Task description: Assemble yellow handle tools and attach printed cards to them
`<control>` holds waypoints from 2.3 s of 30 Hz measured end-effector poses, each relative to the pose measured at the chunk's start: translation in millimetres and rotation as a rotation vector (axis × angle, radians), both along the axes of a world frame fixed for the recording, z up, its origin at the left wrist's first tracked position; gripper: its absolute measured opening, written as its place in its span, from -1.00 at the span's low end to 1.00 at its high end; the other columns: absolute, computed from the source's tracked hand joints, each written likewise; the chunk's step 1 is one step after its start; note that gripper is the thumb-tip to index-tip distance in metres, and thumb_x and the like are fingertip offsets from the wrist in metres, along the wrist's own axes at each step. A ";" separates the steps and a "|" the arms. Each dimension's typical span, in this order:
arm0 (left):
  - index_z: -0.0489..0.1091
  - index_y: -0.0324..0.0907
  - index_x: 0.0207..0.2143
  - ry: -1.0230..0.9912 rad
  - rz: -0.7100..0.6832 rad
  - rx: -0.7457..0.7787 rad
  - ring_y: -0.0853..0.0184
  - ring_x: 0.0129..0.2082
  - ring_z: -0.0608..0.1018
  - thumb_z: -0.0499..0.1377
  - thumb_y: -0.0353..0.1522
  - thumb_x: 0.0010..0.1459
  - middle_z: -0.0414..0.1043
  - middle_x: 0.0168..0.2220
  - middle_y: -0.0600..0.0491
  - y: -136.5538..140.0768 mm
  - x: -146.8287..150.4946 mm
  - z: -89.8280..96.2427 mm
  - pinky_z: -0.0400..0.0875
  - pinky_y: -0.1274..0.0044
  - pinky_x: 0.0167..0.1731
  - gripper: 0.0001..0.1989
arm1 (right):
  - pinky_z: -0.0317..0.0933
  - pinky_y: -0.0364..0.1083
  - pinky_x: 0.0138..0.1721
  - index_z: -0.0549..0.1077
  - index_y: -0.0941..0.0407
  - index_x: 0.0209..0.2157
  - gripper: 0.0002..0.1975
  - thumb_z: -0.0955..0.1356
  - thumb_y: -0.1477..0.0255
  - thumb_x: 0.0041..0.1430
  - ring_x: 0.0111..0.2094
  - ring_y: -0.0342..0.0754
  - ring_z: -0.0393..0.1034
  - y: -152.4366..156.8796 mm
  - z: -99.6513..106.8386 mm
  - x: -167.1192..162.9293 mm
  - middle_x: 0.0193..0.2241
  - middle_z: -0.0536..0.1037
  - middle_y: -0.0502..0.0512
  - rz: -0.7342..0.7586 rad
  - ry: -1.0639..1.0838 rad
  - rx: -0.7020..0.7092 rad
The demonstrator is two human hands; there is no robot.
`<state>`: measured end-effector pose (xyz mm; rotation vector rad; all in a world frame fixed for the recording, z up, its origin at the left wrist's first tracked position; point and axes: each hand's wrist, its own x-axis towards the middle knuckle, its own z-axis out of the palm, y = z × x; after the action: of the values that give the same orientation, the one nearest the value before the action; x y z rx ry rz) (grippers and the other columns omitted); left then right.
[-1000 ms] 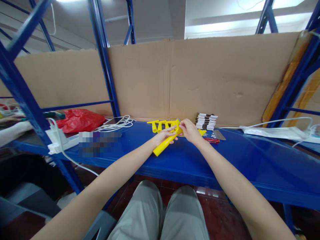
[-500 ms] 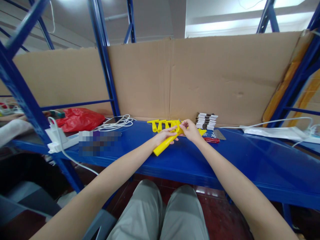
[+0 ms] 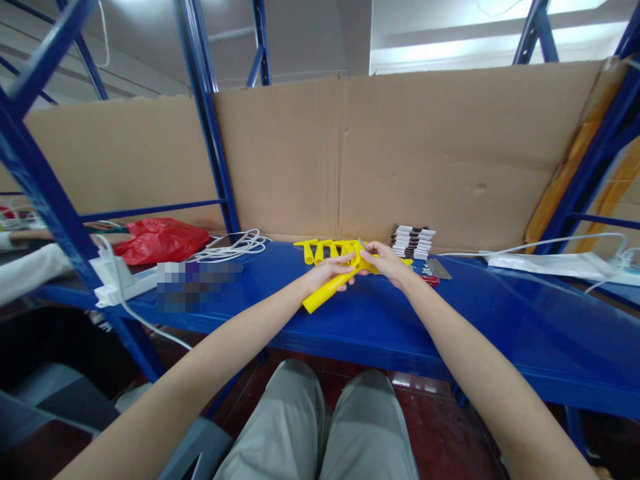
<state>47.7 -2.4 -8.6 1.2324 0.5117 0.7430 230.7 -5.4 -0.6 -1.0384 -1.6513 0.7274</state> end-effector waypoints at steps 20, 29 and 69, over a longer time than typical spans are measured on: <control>0.01 -0.15 0.30 -0.148 0.079 -0.042 0.44 -0.58 0.46 0.05 -0.62 0.12 0.50 -0.33 -0.05 -5.3 -0.5 10.3 0.26 0.66 -0.66 -0.30 | 0.28 0.01 -0.23 0.37 0.09 -0.39 -0.47 0.28 -0.13 -0.05 -0.32 0.00 0.38 17.3 3.4 17.4 -0.35 0.52 0.16 -0.325 -0.291 0.290; 0.01 -0.09 0.29 -0.258 0.321 -0.059 0.50 -0.62 0.39 -0.01 -0.63 0.11 0.48 -0.29 -0.04 9.6 -20.0 23.8 0.19 0.70 -0.69 -0.30 | 0.28 0.02 -0.33 0.48 0.07 -0.54 -0.68 0.40 0.09 -0.13 -0.38 0.09 0.41 5.2 21.5 106.1 -0.46 0.55 0.16 -0.406 -0.858 0.107; 0.06 -0.14 0.29 0.116 0.495 -0.043 0.45 -0.61 0.48 0.11 -0.60 0.12 0.50 -0.32 -0.07 -0.6 -41.8 13.2 0.28 0.67 -0.67 -0.31 | 0.32 0.03 -0.30 0.43 0.06 -0.37 -0.80 0.29 0.25 0.01 -0.38 0.07 0.44 -13.2 -17.9 91.3 -0.37 0.58 0.17 -0.312 -0.676 0.248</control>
<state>5.9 -3.0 4.5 1.1222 0.9431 1.0719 322.0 -18.6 -18.5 -1.4064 -2.0041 -0.0591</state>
